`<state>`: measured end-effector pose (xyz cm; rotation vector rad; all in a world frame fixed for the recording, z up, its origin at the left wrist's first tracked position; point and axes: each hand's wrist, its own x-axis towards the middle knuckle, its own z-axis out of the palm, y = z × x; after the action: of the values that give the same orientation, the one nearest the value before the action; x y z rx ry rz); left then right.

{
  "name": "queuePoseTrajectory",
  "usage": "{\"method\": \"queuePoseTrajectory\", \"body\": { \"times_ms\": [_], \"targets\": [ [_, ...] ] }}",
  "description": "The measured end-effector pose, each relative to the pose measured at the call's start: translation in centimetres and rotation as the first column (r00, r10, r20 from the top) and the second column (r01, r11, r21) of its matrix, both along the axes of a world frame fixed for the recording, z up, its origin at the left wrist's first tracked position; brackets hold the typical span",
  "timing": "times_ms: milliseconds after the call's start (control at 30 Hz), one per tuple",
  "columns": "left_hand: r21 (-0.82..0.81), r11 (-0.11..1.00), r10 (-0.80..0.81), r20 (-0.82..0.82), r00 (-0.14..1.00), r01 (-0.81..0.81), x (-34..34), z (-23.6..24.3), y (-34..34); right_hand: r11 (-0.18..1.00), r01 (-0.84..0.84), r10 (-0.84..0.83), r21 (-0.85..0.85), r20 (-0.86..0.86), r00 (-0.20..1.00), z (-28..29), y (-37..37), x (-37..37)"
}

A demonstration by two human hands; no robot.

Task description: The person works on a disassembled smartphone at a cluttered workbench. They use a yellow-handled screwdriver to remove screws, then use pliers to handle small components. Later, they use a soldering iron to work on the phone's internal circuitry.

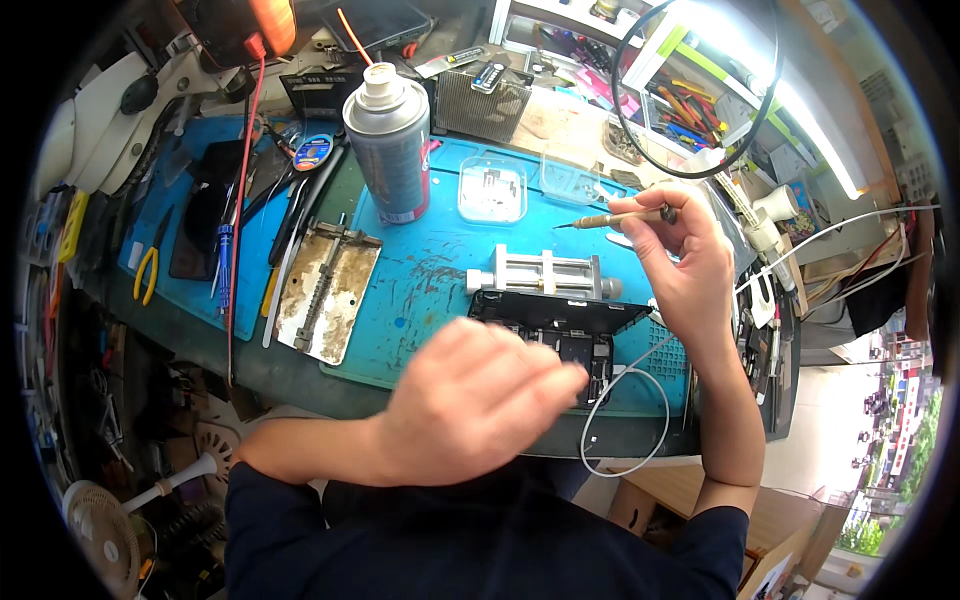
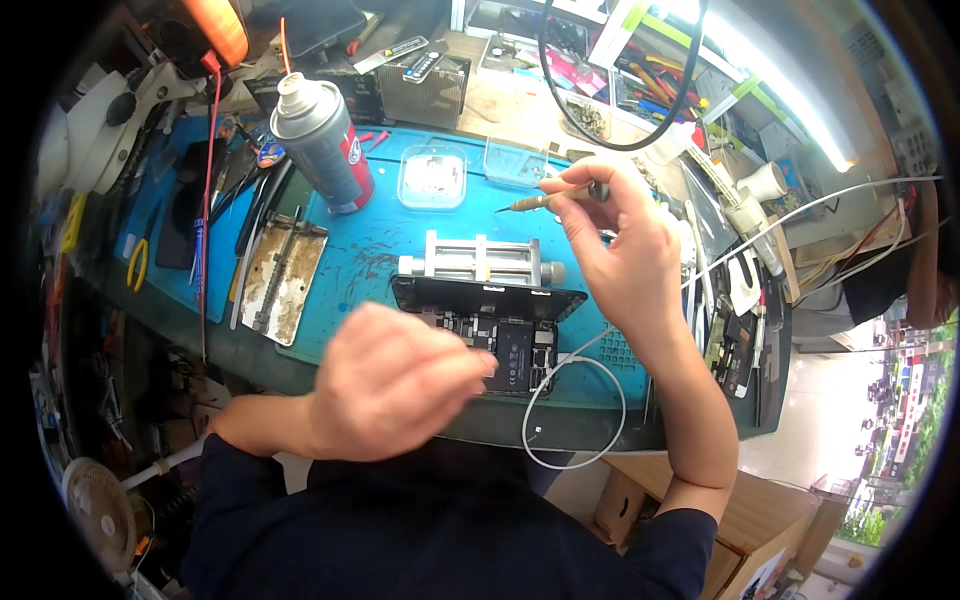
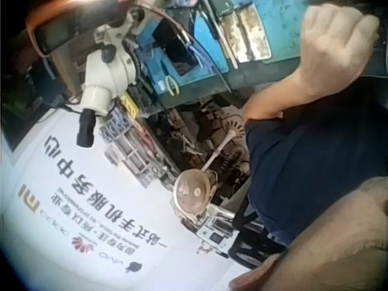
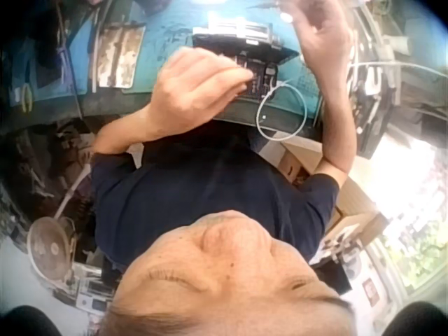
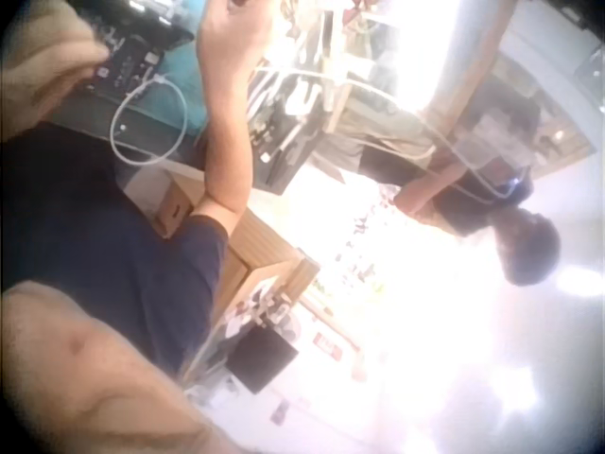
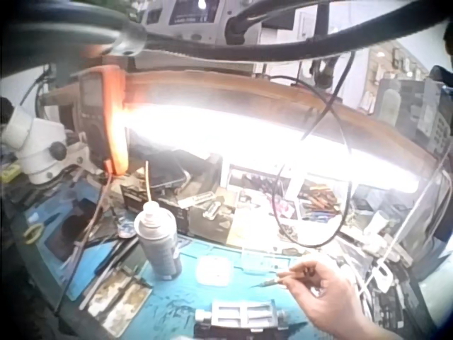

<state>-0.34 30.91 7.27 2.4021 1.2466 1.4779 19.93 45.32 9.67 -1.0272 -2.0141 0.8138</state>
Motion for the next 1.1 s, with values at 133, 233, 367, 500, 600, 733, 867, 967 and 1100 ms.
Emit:
{"method": "queuePoseTrajectory", "body": {
  "times_ms": [133,233,367,500,600,733,867,967,1100],
  "targets": [
    [-0.045,0.99,0.128,-0.071,0.989,-0.132,-2.8,3.0,2.2,1.0,0.027,-0.027,0.002,-0.084,0.996,0.4,-0.4,0.2],
    [-0.121,0.984,0.117,-0.087,0.989,-0.127,-3.7,3.7,4.4,1.0,0.019,-0.02,-0.004,-0.055,0.998,1.4,-0.9,0.3],
    [-0.209,0.972,0.085,-0.111,0.99,-0.107,-3.6,3.3,7.6,0.998,0.027,-0.019,0.064,-0.115,0.993,2.0,-1.6,0.5],
    [-0.206,0.973,0.08,-0.122,0.989,-0.105,-2.8,2.9,8.5,0.989,0.005,0.026,0.151,-0.203,0.979,2.6,-2.6,0.7],
    [-0.184,0.976,0.095,-0.134,0.986,-0.119,-2.5,2.6,8.5,0.99,-0.031,0.064,0.137,-0.245,0.967,2.8,-3.0,0.9],
    [-0.215,0.969,0.094,-0.142,0.985,-0.123,-2.4,2.6,8.5,0.99,-0.031,0.063,0.14,-0.232,0.971,3.3,-3.8,0.8],
    [-0.216,0.968,0.095,-0.14,0.986,-0.124,-2.3,2.7,8.3,0.986,-0.054,0.087,0.161,-0.202,0.976,3.4,-4.1,0.9],
    [-0.226,0.966,0.102,-0.099,0.99,-0.122,-2.3,2.8,8.1,0.984,-0.059,0.092,0.167,-0.198,0.976,3.5,-4.4,1.0],
    [-0.36,0.933,0.042,0.133,0.99,0.009,-2.4,3.6,7.7,0.964,-0.049,0.149,0.263,-0.374,0.915,2.8,-4.5,1.8]
  ]
}}
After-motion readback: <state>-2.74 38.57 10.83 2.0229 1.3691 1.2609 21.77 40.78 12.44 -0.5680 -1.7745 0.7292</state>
